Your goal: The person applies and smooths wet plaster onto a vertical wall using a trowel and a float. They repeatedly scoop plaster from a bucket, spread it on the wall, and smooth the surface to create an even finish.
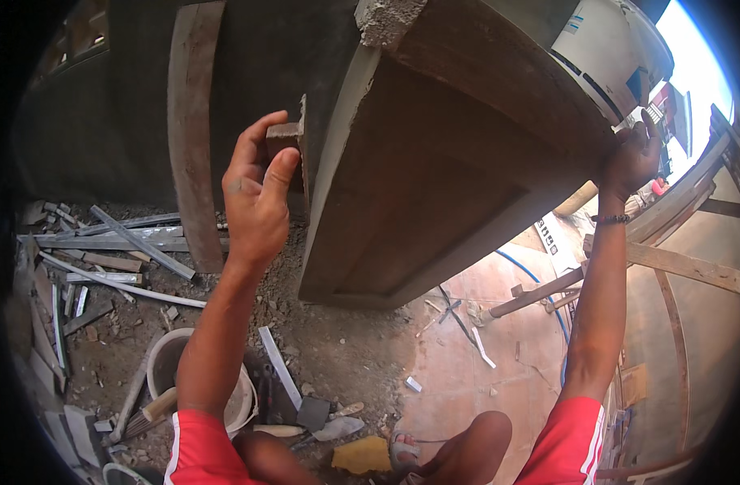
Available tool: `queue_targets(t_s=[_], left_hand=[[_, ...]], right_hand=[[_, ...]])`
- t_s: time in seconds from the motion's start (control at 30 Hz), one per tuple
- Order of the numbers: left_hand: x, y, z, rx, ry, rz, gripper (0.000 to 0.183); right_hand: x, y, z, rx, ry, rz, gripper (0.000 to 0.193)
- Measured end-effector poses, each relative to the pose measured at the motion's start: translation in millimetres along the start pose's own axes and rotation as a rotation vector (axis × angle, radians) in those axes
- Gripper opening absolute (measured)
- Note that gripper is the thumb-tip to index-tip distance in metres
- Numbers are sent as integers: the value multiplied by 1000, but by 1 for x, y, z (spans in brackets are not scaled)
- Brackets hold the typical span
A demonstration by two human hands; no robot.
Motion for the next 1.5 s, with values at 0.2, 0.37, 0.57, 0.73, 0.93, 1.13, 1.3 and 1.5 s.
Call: queue_targets(t_s=[0.2,0.37,0.57,0.73,0.93,1.13,1.3,1.5], left_hand=[[25,1,-44,20,-204,145,43],[38,1,-51,189,-102,-49,34],[29,-67,-67,-98,-81,-155,31],[26,-33,-46,-106,-56,88,32],[37,-51,-57,-39,-48,-204,33],[21,-61,-41,-180,2,-27,31],[34,-23,-39,76,53,-136,33],[6,-72,-27,-199,175,-258,31]], right_hand=[[3,1,-8,-9,-19,15,32],[2,3,-11,-58,13,-4,30],[9,6,-12,-48,-26,-13,35],[-1,4,-12,-76,-29,50,38],[11,-8,-3,-104,-19,54,40],[-2,7,-17,-112,-66,52,38],[1,3,-11,-86,-52,55,38],[8,0,-13,-134,-80,37,38]])
Point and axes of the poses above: each hand's wrist, its own z-axis away from the middle knuckle, its own x-axis out of the palm, y = z × x, the point moved 6 cm from there along -z, towards the middle knuckle, and after that the axes turned 13 degrees about -z, right-handed, at the moved point
